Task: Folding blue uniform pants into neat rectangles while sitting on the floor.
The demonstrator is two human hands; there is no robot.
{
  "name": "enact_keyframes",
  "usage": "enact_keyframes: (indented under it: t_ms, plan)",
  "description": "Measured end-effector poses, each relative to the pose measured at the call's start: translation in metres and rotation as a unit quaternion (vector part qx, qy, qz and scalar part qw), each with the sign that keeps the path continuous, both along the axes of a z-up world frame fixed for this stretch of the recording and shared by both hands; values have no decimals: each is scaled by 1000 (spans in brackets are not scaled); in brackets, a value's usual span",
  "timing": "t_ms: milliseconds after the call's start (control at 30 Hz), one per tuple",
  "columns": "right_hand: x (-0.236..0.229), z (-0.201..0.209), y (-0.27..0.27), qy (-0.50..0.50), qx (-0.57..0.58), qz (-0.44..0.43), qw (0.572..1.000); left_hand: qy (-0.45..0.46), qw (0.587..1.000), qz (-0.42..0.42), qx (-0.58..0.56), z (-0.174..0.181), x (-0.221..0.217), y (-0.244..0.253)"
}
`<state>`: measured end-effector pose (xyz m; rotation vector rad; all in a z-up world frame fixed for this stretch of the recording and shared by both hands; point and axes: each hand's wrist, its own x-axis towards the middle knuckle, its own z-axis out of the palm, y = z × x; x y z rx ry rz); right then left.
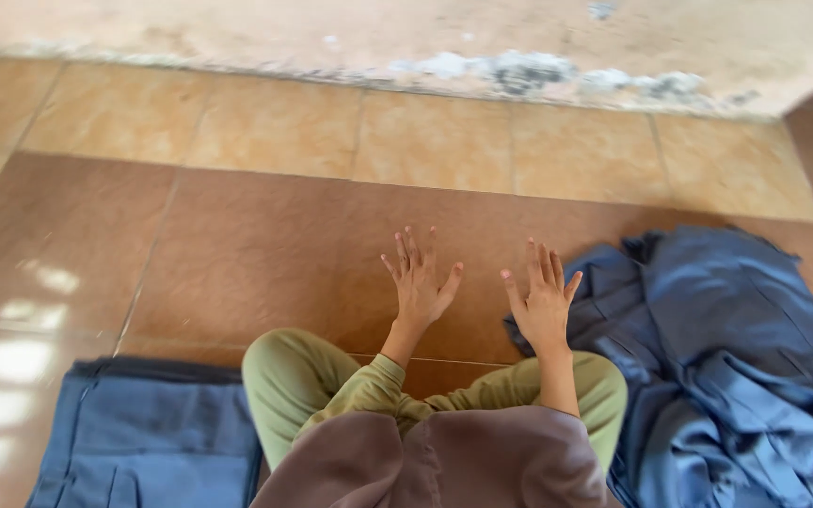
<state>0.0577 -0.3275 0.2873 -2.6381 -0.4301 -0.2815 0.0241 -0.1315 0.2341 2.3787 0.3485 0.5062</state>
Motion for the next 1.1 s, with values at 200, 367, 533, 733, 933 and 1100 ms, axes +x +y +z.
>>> enact_keyframes:
  t_ms: [200,367,533,733,933,1100]
  plan:
    - [-16,2,-102,21,40,-122,991,-1,993,-120,-21,-6,38,-103]
    - [-42,4,-191,27,59,-231,971,17,959,-260,-110,6,41,-206]
    - [-83,-5,-269,24,80,-344,935,38,889,-410,-201,-3,12,-311]
    - [-131,-59,-332,35,60,-420,905,96,782,-551,-275,-45,-36,-403]
    - [-142,-124,-350,64,97,-429,896,215,754,-550,-287,-129,-57,-409]
    - [-118,-128,-366,166,52,-500,848,285,738,-506,-344,-110,-49,-397]
